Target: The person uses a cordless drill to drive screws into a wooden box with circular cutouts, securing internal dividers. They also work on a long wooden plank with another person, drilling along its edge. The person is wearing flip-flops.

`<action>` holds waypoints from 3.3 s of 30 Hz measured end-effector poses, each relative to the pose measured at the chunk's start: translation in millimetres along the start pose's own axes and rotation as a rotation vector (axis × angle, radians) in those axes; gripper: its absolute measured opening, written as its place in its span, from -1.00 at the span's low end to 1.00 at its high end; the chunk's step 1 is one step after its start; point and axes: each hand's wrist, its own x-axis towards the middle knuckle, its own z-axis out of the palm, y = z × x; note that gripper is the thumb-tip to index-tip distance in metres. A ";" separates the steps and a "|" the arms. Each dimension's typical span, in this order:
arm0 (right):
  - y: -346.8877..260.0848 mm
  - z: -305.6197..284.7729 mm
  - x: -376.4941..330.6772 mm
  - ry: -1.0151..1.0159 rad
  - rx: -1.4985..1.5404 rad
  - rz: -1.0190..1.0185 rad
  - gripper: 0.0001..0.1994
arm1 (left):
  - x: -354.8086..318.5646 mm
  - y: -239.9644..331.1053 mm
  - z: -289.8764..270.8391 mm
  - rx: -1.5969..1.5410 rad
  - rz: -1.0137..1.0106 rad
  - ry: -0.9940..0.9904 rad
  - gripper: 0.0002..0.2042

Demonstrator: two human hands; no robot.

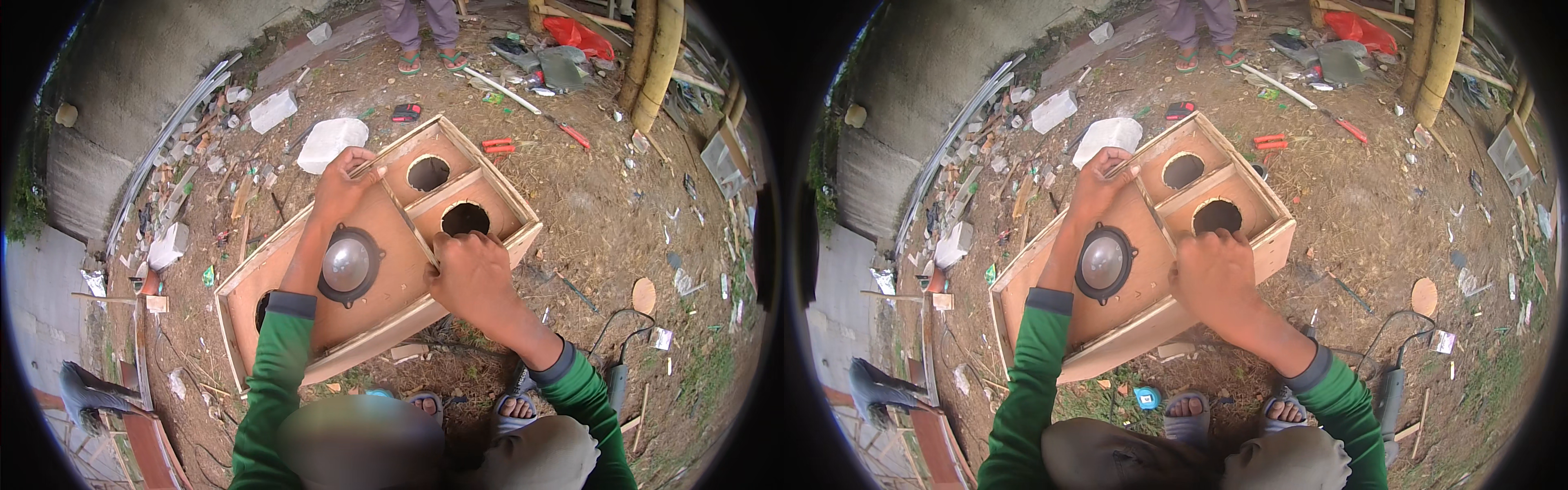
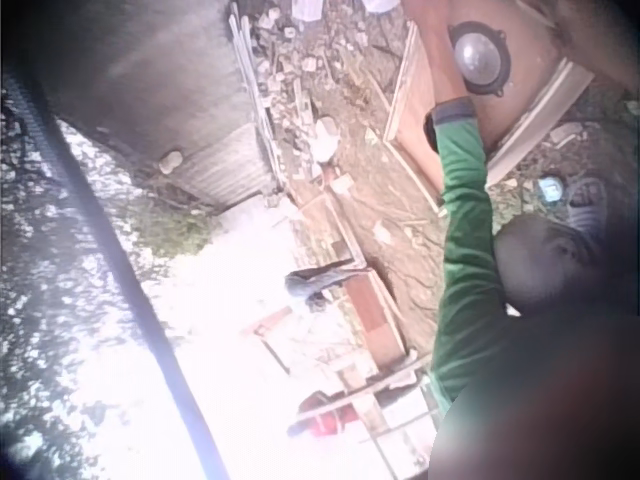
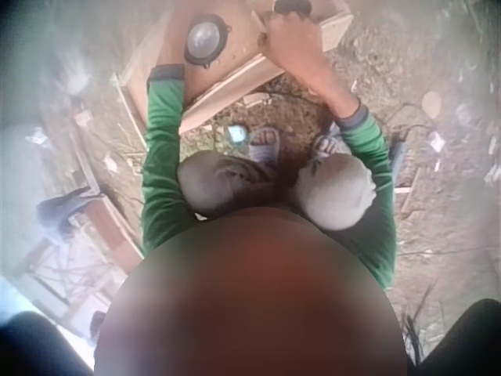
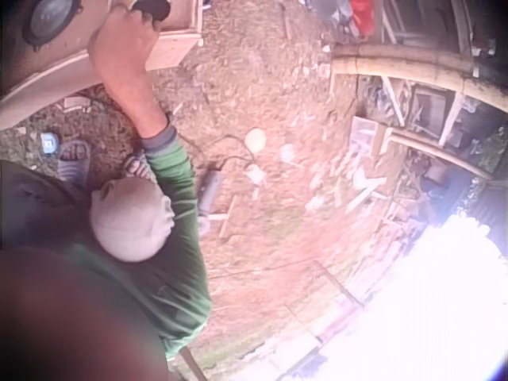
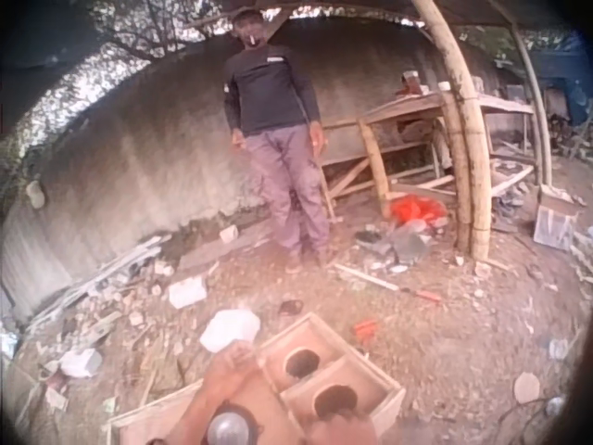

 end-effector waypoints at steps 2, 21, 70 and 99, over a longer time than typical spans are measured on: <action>1.9 -7.2 -0.2 -0.059 0.020 0.020 -0.79 | 0.0 -2.0 0.3 0.007 0.035 0.004 -0.65; 96.9 22.0 -206.0 0.347 0.156 0.320 -0.88 | 1.3 -3.7 -0.3 0.026 0.015 -0.010 -0.68; 157.3 120.8 -339.6 -0.147 -0.005 0.599 -0.14 | -243.8 142.9 15.0 -0.533 0.117 -0.654 -0.87; 94.8 36.6 -315.9 0.214 0.407 0.578 -0.39 | -407.2 -21.1 199.2 0.203 -0.304 -0.405 -0.85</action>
